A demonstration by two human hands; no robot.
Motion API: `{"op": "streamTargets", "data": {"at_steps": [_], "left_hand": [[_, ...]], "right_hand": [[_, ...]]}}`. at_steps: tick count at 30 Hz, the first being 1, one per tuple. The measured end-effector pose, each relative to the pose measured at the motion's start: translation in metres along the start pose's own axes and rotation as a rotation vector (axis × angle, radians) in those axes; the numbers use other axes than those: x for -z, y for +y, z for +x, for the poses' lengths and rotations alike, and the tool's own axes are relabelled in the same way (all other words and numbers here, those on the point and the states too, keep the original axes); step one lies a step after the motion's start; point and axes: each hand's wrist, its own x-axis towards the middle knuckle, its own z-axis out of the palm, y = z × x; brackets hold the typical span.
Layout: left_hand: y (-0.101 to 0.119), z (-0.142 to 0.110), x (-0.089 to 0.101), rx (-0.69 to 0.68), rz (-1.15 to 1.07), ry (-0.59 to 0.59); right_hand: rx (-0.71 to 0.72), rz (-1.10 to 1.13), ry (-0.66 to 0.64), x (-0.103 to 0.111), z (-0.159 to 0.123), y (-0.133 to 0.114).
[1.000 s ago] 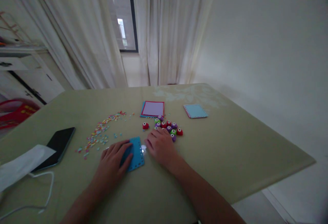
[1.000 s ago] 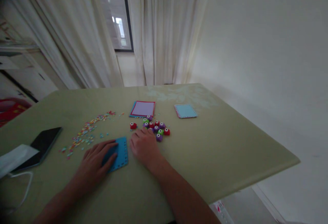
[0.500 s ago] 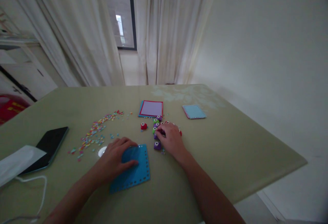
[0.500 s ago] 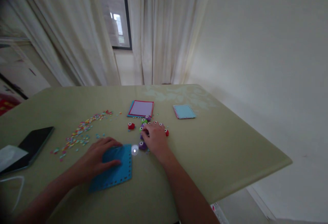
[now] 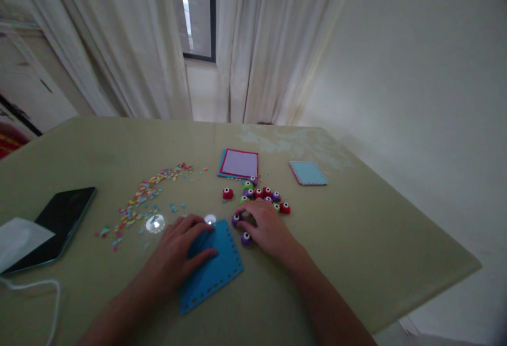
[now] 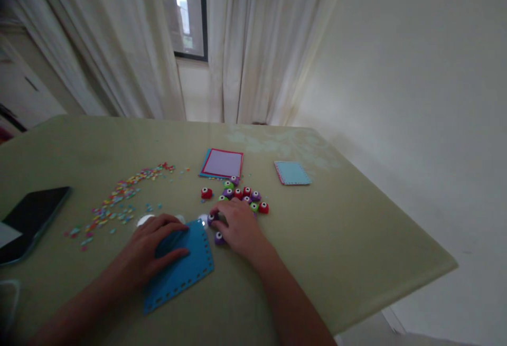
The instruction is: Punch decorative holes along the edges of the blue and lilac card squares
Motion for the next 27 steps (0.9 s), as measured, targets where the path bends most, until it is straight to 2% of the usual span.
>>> {"op": "streamTargets", "data": {"at_steps": [15,20,27], "left_hand": [[0.004,0.002,0.003,-0.012,0.015,-0.018],[0.006,-0.001,0.000,-0.032,0.070,0.009],[0.009,-0.003,-0.002,-0.051,0.118,0.029]], "right_hand": [[0.043,0.060,0.028,-0.018,-0.001,-0.011],[-0.004,0.034,0.082,-0.017,0.000,-0.010],[-0.064,0.000,0.085,-0.016,-0.001,-0.010]]}}
